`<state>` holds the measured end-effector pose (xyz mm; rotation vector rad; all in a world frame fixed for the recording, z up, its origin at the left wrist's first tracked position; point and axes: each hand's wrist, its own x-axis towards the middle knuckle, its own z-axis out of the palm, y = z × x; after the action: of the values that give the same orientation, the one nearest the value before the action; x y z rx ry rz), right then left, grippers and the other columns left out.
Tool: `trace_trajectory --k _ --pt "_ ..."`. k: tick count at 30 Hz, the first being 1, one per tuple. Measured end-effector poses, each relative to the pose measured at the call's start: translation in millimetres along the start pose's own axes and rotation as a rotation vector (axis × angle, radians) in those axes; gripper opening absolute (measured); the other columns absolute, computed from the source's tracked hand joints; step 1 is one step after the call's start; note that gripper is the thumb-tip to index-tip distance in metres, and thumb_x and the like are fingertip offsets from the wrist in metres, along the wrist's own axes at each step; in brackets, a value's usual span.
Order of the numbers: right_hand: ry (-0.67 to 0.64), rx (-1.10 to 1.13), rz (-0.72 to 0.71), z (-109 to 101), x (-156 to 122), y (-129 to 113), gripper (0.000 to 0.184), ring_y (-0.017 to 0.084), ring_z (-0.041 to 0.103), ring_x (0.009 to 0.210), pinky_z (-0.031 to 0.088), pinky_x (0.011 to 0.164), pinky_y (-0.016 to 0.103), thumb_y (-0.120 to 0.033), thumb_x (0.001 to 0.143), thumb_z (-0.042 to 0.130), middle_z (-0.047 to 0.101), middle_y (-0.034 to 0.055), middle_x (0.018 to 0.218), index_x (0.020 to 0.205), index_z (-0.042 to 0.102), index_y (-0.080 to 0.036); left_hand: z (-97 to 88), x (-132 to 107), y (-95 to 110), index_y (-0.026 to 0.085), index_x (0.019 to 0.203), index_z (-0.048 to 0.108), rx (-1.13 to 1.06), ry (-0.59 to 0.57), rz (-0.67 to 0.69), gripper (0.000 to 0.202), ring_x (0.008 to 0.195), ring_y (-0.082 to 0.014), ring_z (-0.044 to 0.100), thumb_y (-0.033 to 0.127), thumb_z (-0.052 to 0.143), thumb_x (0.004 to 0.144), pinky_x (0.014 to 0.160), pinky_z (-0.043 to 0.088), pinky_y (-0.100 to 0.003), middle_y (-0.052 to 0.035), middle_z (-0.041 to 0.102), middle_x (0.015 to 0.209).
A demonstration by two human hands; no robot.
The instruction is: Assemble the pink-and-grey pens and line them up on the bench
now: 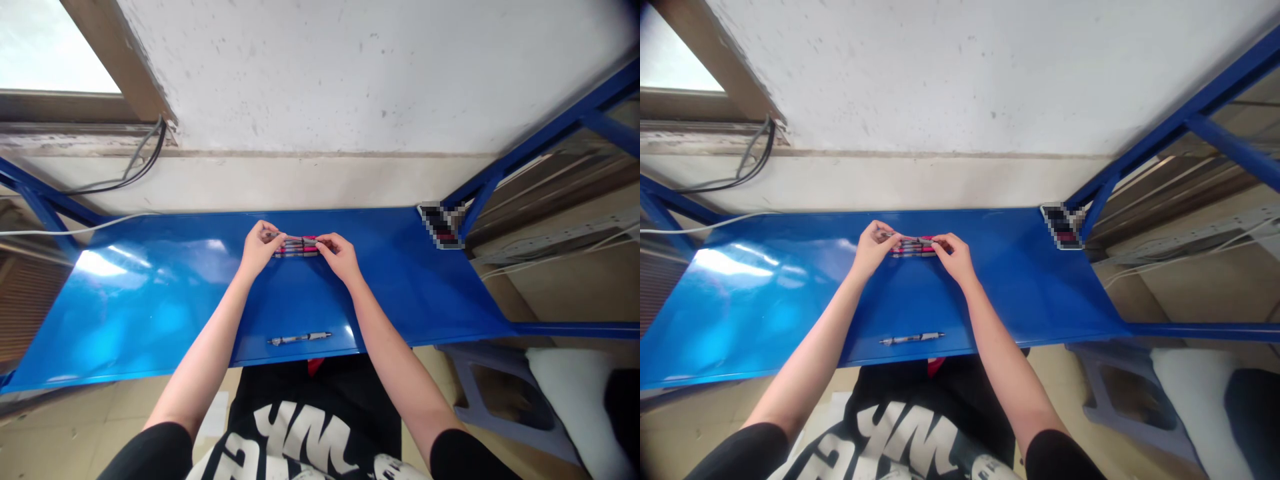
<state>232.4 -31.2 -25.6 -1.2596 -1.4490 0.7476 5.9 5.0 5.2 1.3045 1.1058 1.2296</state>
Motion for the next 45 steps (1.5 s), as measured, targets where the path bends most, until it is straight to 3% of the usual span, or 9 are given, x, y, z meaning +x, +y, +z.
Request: trace_trajectory --k 3,6,11,23,30,37,45 --pt "-0.009 -0.009 0.01 -5.8 2.1 3.6 0.019 0.02 0.066 0.079 0.055 0.074 0.035 -0.04 0.089 0.067 0.07 0.0052 0.09 0.093 0.073 -0.023 -14.7 2.4 4.3 0.018 0.086 0.066 0.107 -0.208 -0.045 0.021 0.06 -0.0163 0.07 0.029 0.08 0.076 0.056 0.055 -0.027 -0.0036 0.074 0.072" --pt "-0.048 -0.027 0.019 -11.7 3.8 7.4 0.018 0.02 0.067 0.079 0.055 0.075 0.035 -0.04 0.087 0.069 0.071 0.005 0.092 0.091 0.074 -0.022 -26.2 4.5 5.7 0.017 0.088 0.073 0.119 -0.329 -0.112 0.019 0.067 -0.0209 0.074 0.024 0.08 0.072 0.063 0.06 -0.032 -0.0066 0.077 0.073" --pt "-0.085 -0.036 0.051 -17.4 4.2 11.8 0.018 0.02 0.067 0.078 0.055 0.074 0.036 -0.039 0.084 0.071 0.073 0.0053 0.091 0.09 0.073 -0.022 -37.3 8.4 4.4 0.017 0.086 0.076 0.178 -0.34 -0.144 0.018 0.071 -0.0228 0.077 0.02 0.079 0.068 0.07 0.063 -0.035 -0.0081 0.079 0.077" --pt "-0.193 -0.088 0.062 -14.2 -2.0 6.4 0.018 0.018 0.06 0.065 0.052 0.064 0.032 -0.035 0.082 0.071 0.069 0.0018 0.075 0.093 0.074 -0.021 -50.2 7.6 11.8 0.022 0.075 0.079 0.221 -0.465 -0.209 0.015 0.061 -0.0208 0.073 0.016 0.081 0.062 0.057 0.059 -0.03 -0.0055 0.077 0.071" --pt "-0.226 -0.186 -0.057 -17.8 -5.3 -1.0 0.012 0.019 0.063 0.077 0.053 0.074 0.034 -0.031 0.086 0.069 0.07 0.0049 0.092 0.09 0.075 -0.022 -51.4 5.7 11.5 0.02 0.073 0.074 0.226 -0.566 -0.285 0.013 0.054 -0.0185 0.07 0.017 0.082 0.063 0.05 0.057 -0.028 -0.0052 0.074 0.066" --pt "-0.271 -0.235 -0.029 -21.5 -7.4 -4.0 0.007 0.018 0.061 0.076 0.051 0.074 0.033 -0.028 0.086 0.069 0.067 0.003 0.088 0.089 0.071 -0.022 -48.9 5.0 4.4 0.02 0.072 0.064 0.276 -0.555 -0.308 0.019 0.054 -0.0169 0.067 0.017 0.081 0.065 0.045 0.051 -0.023 -0.004 0.071 0.063" --pt "-0.298 -0.278 -0.024 -23.8 -6.9 0.6 0.006 0.017 0.057 0.071 0.05 0.069 0.032 -0.027 0.087 0.068 0.064 0.0026 0.086 0.085 0.069 -0.022 -43.4 3.0 7.8 0.019 0.081 0.062 0.426 -0.458 -0.324 0.019 0.056 -0.0152 0.065 0.018 0.077 0.07 0.046 0.051 -0.022 -0.0015 0.068 0.066"
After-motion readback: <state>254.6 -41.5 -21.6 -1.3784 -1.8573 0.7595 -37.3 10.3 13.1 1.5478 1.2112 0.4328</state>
